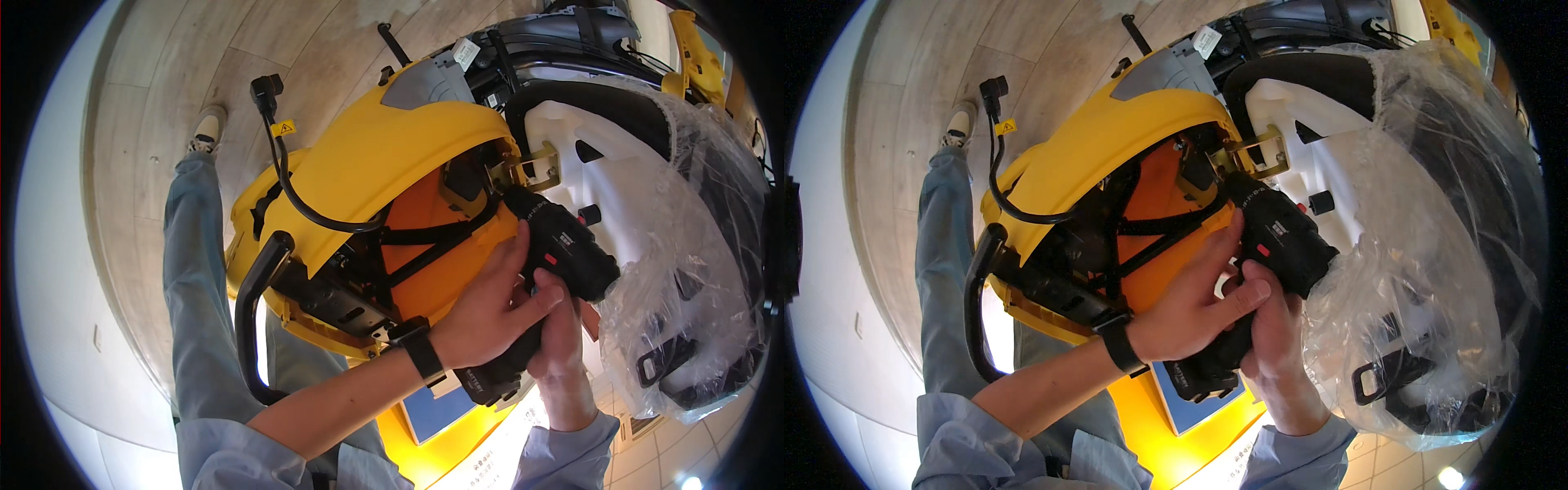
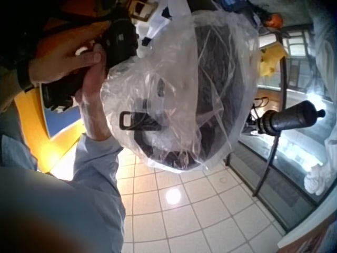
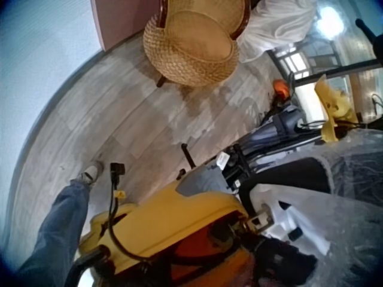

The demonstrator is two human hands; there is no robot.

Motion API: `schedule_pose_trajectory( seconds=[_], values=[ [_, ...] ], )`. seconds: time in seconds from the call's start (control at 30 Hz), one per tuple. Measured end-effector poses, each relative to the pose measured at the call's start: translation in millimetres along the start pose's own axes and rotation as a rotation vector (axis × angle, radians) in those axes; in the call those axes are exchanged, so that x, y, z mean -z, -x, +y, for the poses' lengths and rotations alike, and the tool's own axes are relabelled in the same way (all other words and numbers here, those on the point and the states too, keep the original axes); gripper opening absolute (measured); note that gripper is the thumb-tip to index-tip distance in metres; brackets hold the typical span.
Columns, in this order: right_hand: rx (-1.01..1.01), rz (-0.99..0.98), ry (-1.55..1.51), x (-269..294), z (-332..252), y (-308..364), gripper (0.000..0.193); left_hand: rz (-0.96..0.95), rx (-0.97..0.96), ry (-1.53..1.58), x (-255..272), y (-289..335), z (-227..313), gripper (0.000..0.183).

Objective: Assembling the body panels and internal components of a yellow electric scooter using a power drill.

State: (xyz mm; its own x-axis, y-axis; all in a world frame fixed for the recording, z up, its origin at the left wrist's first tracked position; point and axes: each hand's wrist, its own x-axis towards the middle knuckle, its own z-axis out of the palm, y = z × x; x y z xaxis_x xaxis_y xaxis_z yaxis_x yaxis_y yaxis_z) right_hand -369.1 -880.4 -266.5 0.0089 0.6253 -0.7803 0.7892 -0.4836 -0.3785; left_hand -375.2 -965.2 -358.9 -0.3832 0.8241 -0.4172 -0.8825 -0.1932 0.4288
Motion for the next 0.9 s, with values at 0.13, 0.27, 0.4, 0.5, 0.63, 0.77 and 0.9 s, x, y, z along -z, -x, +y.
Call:
schedule_pose_trajectory(
  seconds=[0.13,0.27,0.4,0.5,0.63,0.77,0.9],
  values=[
    [0.047,0.158,0.026,-21,3,1,0.030,0.016,0.029,-0.034,5,1,7,0.086],
    [0.126,-0.060,0.425,30,-9,-13,0.037,-0.002,0.174,0.116,-5,7,11,0.083],
    [0.098,-0.092,0.552,66,-10,-30,0.040,0.035,-0.028,0.159,-23,0,-7,0.077],
    [0.237,-0.149,0.500,70,-11,-35,0.035,-0.022,0.113,0.230,-23,-6,0,0.071],
    [0.588,-0.212,0.987,86,-10,-45,0.035,-0.035,0.124,0.314,-25,-7,3,0.062],
    [0.082,-0.131,0.602,63,-18,-33,0.028,-0.039,0.149,0.317,-21,-9,6,0.057],
    [-0.004,-0.157,0.679,54,-37,-32,0.026,-0.070,0.145,0.343,-20,-13,11,0.055]
  ],
)
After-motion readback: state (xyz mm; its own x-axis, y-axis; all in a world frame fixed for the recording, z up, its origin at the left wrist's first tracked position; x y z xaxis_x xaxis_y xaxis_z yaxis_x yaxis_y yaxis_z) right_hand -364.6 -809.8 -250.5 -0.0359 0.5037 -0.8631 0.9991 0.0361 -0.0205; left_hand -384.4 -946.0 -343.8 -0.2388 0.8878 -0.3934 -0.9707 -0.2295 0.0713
